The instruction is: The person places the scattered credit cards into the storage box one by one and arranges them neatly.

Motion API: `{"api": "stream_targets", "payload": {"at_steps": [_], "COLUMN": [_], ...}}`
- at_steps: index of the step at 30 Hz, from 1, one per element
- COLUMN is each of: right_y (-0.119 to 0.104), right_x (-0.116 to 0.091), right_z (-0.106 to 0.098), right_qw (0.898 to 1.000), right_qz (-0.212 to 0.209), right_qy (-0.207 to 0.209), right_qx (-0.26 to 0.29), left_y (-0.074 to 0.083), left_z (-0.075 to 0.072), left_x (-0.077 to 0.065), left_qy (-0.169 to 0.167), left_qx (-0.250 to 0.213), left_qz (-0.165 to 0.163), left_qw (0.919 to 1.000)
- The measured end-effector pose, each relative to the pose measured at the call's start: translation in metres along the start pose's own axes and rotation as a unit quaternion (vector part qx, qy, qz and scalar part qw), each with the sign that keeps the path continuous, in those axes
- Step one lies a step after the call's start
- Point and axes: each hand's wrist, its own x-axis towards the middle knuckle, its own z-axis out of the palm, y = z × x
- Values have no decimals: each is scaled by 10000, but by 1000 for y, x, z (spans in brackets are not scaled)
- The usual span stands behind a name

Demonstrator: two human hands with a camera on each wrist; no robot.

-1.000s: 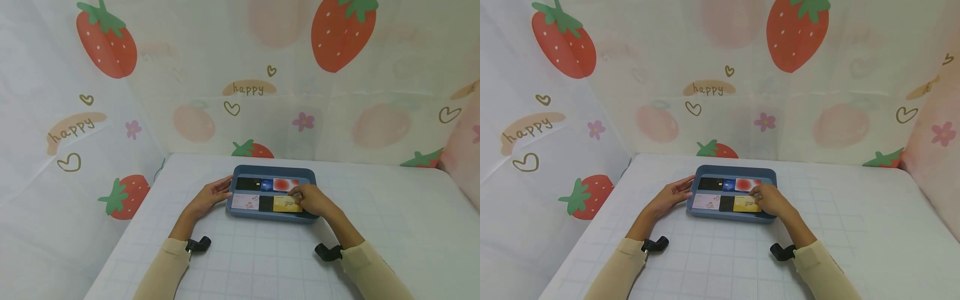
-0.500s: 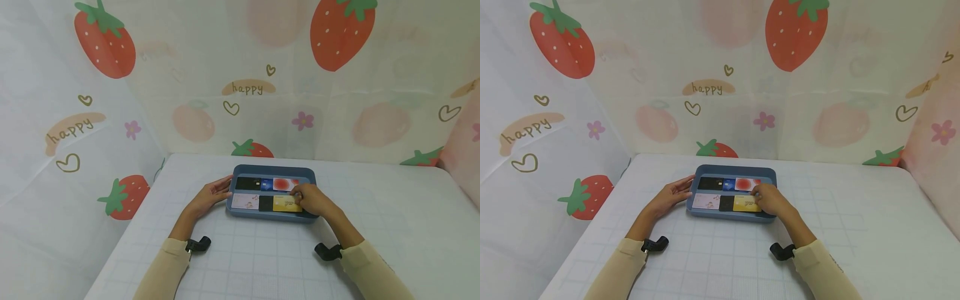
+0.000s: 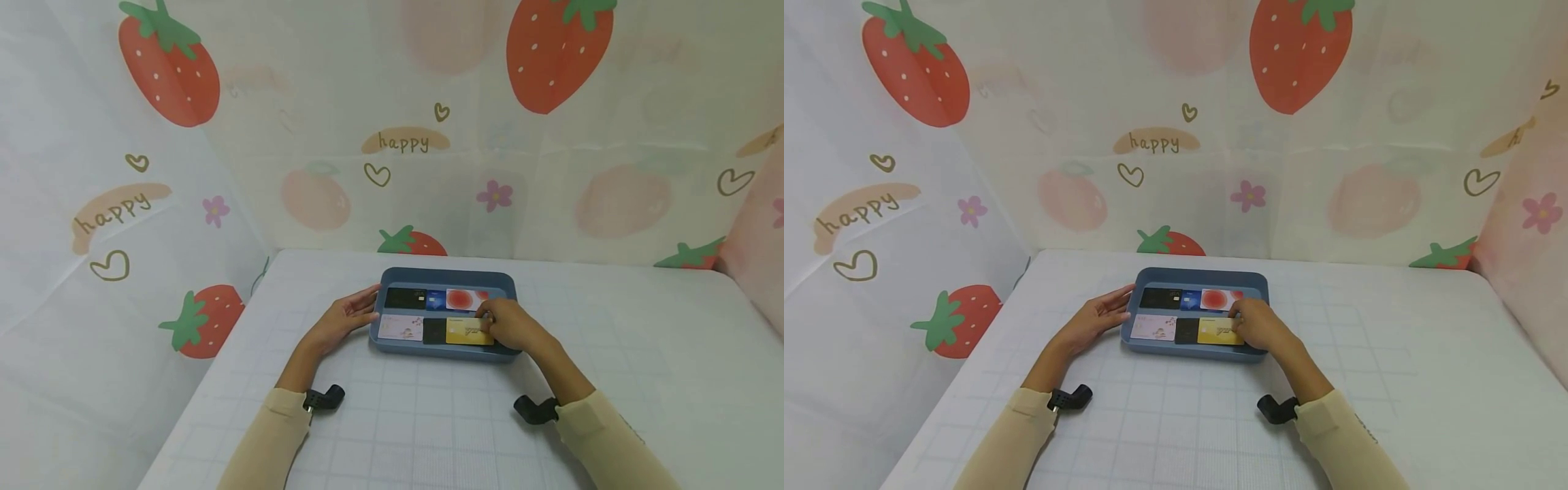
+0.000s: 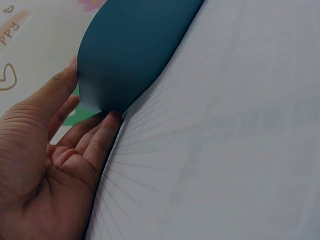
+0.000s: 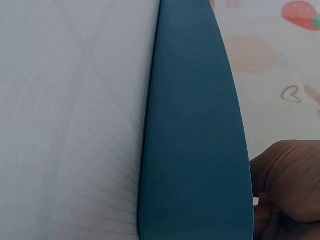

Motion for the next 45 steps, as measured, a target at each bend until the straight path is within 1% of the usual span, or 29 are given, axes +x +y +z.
{"api": "stream_targets", "payload": {"at_steps": [8, 12, 26, 33, 39, 45], "right_y": [-1, -2, 2, 0, 0, -2], "right_x": [-2, -2, -1, -1, 1, 0], "right_z": [-2, -2, -2, -1, 2, 2], "right_qw": [9999, 9999, 9991, 9992, 9989, 9989], "right_qz": [-45, -32, -177, -121, -120, -174], "right_qy": [45, 51, 170, 196, 299, 326], "right_qx": [-77, -95, -352, -337, -332, -293], "left_y": [2, 1, -1, 1, 3, 4], "left_z": [0, 0, 1, 2, 3, 1], "left_x": [0, 0, 2, 2, 0, -2], "left_qy": [-24, -27, -32, -53, 43, 15], "left_qx": [51, -9, 0, -109, -37, 170], "left_qz": [58, 68, 117, 114, -40, -23], "left_qw": [10000, 10000, 9999, 9999, 10000, 9999]}}
